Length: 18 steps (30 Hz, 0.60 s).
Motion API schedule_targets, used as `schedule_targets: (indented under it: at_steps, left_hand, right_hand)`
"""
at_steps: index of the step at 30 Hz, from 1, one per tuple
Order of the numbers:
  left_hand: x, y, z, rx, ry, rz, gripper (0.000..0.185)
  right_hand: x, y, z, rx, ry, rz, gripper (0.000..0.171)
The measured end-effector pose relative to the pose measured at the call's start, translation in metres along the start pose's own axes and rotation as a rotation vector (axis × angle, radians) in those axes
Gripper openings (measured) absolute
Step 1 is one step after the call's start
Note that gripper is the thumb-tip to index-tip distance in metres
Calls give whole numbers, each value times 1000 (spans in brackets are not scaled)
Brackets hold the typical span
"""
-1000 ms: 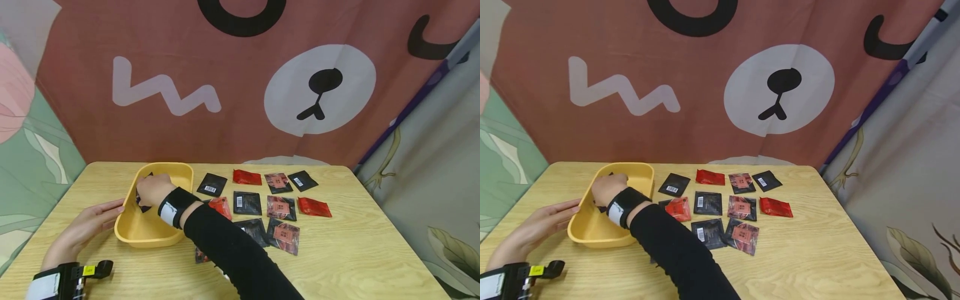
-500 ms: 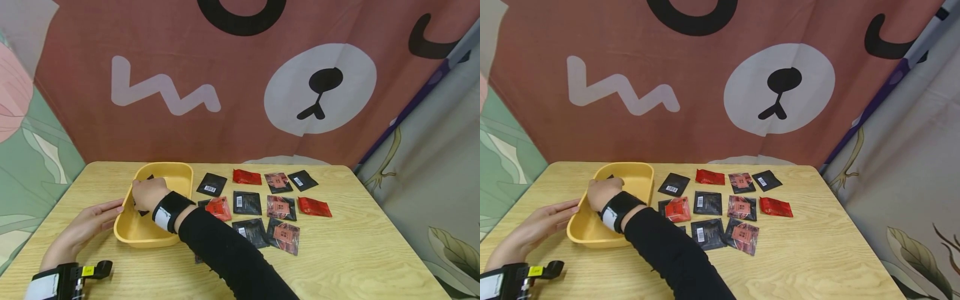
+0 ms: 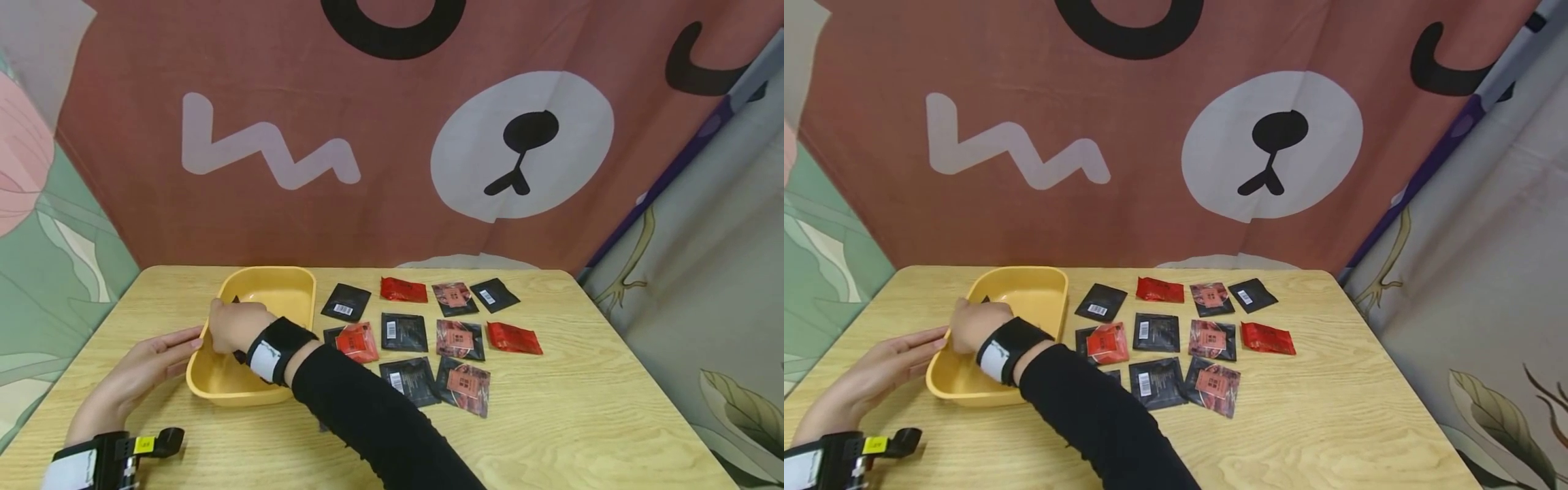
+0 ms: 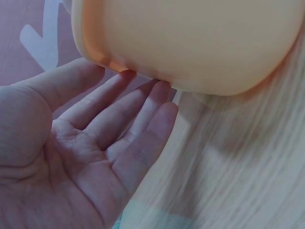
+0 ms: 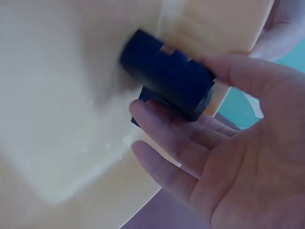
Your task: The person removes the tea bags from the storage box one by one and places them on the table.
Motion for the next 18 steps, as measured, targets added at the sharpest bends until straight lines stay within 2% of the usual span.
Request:
schedule_targets:
  at_steps: [2, 10, 18]
  left_hand:
    - [1, 0, 0, -4, 4, 12, 63]
    - [0, 0, -1, -16, 3, -24, 67]
    - [-1, 2, -1, 1, 6, -71, 65]
  right_hand:
    - [0, 1, -2, -11, 10, 17, 52]
    - [-6, -1, -5, -68, -48, 7, 28]
    - [-20, -8, -6, -61, -60, 21, 48]
Point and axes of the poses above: each hand's wrist, its own z-axis towards the middle knuckle, its own x-axis out of the palm, y = z × x, the point moved 7 cm from there along z, towards the middle knuckle, and after that the axes turned 4 degrees about x, right-handed, at the moved point
